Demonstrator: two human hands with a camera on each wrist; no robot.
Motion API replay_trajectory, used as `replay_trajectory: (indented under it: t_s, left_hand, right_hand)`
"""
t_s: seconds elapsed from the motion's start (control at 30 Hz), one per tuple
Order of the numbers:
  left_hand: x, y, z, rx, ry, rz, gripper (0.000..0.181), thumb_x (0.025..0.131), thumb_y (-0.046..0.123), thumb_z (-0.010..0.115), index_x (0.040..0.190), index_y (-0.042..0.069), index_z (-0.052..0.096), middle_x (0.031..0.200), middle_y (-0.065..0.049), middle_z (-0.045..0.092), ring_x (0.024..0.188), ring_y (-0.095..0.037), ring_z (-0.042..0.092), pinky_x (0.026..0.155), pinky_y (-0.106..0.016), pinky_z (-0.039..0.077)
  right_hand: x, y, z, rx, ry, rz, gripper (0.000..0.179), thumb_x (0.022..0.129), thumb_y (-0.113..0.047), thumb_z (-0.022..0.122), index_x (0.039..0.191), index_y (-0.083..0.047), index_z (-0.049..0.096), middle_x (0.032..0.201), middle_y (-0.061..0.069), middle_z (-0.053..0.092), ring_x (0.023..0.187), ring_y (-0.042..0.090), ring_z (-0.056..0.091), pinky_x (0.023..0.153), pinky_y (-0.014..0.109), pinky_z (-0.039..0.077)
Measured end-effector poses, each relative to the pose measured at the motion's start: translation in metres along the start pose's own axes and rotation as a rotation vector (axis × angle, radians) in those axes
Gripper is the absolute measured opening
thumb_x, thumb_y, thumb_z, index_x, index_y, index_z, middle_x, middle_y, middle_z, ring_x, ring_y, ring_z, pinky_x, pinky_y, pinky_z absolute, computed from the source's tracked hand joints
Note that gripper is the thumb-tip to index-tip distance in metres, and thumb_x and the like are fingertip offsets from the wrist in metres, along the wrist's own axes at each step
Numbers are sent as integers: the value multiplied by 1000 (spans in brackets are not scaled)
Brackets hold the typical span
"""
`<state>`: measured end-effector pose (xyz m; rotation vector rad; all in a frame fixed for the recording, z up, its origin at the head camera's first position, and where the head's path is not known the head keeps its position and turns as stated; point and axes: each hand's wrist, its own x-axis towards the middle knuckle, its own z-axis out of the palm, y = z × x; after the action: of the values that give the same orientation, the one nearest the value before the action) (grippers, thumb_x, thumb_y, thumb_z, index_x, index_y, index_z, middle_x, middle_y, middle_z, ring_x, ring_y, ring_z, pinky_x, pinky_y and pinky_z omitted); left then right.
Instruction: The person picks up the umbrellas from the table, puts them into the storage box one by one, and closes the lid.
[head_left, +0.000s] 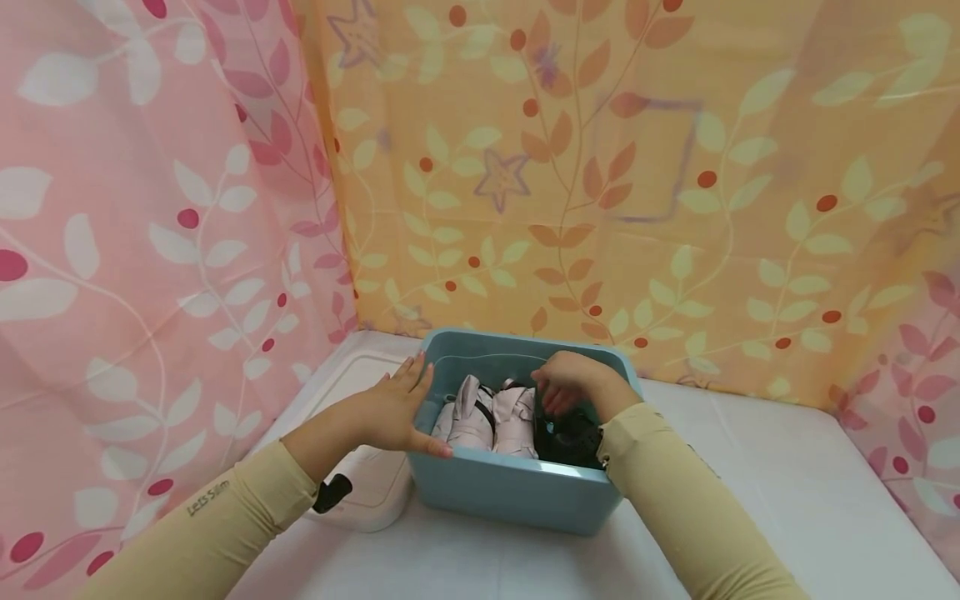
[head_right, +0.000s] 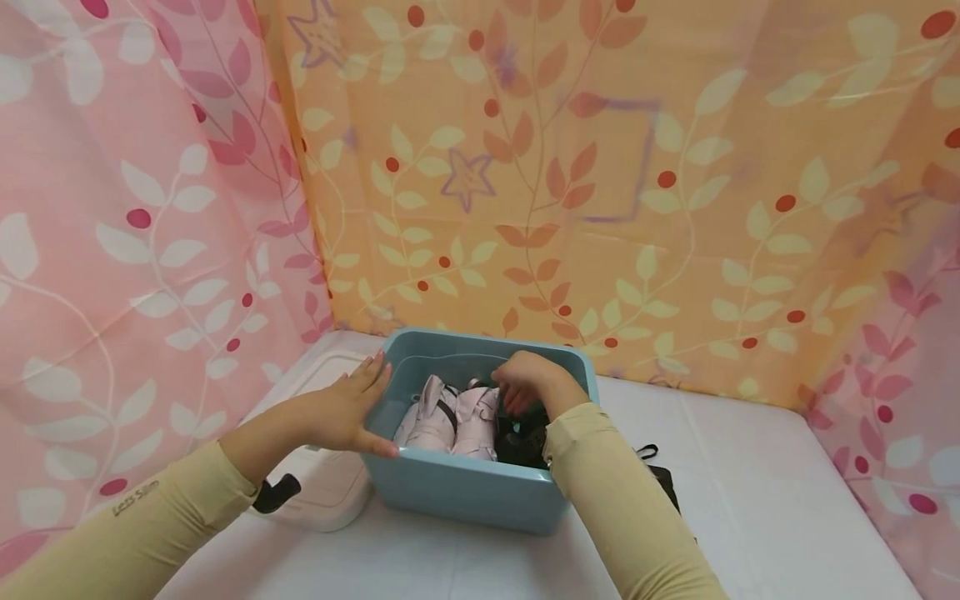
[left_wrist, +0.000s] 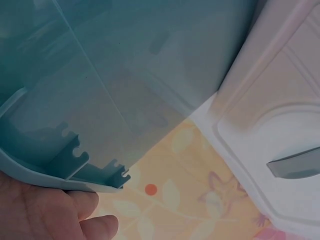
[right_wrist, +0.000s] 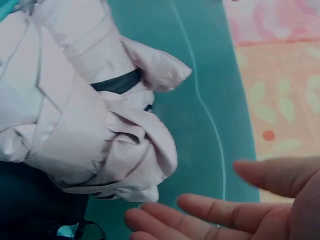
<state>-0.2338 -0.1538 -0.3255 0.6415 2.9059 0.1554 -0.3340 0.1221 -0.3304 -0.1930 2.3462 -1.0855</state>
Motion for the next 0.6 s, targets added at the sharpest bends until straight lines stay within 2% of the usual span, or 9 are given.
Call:
replay_trajectory:
  t_s: [0.2, 0.4, 0.6]
  left_hand:
    - [0, 0, 1, -8, -3, -3, 127, 61, 84, 48, 145, 0, 4, 151, -20, -7, 138, -34, -7, 106, -57, 12]
    - [0, -1, 0, -8, -1, -10, 128, 60, 85, 46, 146, 1, 3, 151, -19, -9, 138, -32, -8, 106, -56, 12]
    - [0, -1, 2, -8, -8, -21, 127, 59, 86, 46, 146, 2, 3, 151, -17, -9, 138, -31, -8, 107, -54, 12]
  right_hand:
    - [-4, -3, -7, 28, -45, -75, 46, 95, -28, 47, 117, 12, 50, 106, 29, 60, 95, 37, 62, 83, 47, 48]
    - [-9, -8, -16, 93, -57, -164, 46, 95, -28, 48, 122, 10, 47, 111, 27, 58, 100, 34, 60, 88, 46, 45]
    - [-33, -14, -32, 78, -39, -313, 41, 92, -25, 55, 119, 6, 52, 108, 20, 62, 103, 34, 59, 88, 43, 46]
